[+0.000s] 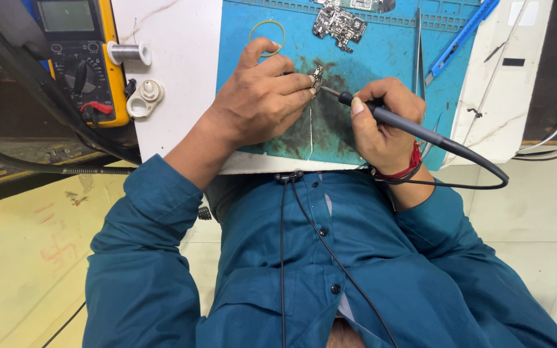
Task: The person solders small electronic circuit boards on a workbench, holding each board steady with one hand while applying a soldering iron to its components. They reposition boards across the mat, use tweezers to handle small parts near a small dish, and work on several boards one after another.
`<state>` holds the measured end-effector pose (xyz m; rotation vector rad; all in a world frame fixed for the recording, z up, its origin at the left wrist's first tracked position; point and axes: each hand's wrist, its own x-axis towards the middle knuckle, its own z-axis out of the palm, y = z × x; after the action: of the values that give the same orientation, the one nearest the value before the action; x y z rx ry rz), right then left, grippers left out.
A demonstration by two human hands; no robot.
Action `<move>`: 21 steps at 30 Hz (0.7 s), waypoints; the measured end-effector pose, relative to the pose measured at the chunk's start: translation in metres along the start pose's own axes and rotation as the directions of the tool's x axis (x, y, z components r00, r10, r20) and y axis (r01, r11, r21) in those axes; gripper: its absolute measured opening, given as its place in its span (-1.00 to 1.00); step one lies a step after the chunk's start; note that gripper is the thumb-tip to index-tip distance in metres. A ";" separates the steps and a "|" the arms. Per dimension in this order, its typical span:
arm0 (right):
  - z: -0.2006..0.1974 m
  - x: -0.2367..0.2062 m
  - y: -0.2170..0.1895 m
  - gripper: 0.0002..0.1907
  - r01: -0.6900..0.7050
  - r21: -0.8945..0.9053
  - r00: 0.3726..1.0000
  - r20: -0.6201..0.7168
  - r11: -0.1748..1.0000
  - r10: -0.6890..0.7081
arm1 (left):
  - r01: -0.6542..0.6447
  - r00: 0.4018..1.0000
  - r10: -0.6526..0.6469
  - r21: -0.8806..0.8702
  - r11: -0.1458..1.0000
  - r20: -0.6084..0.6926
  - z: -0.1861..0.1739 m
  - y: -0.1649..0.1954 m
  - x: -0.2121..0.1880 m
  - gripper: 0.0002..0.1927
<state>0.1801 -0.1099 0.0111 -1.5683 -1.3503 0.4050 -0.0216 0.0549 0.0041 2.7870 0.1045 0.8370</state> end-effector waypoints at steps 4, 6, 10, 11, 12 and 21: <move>0.000 0.000 0.000 -0.89 -0.005 -0.007 1.000 0.004 1.000 0.005 | -0.003 1.000 0.003 0.003 1.000 -0.001 0.000 0.000 0.000 -0.88; 0.000 0.000 0.000 -0.89 0.004 -0.005 1.000 0.003 1.000 -0.004 | -0.004 1.000 0.004 0.002 1.000 0.001 0.000 0.000 0.000 -0.88; 0.000 0.000 0.000 -0.88 0.003 0.001 1.000 -0.005 1.000 -0.003 | 0.000 1.000 0.000 0.000 1.000 -0.003 0.000 0.000 0.000 -0.89; 0.000 0.000 0.000 -0.88 0.002 -0.005 1.000 0.002 1.000 -0.002 | 0.000 1.000 0.000 0.001 1.000 0.000 0.000 0.000 0.000 -0.90; 0.000 0.000 0.000 -0.88 0.000 -0.011 1.000 0.008 1.000 0.000 | 0.000 1.000 0.000 0.002 1.000 0.003 0.000 0.000 0.000 -0.90; 0.000 0.000 0.000 -0.88 0.002 -0.009 1.000 0.008 1.000 -0.002 | 0.001 1.000 -0.001 0.001 1.000 -0.001 0.000 0.000 0.000 -0.89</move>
<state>0.1804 -0.1098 0.0114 -1.5739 -1.3611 0.4048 -0.0218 0.0548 0.0040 2.7868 0.1066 0.8381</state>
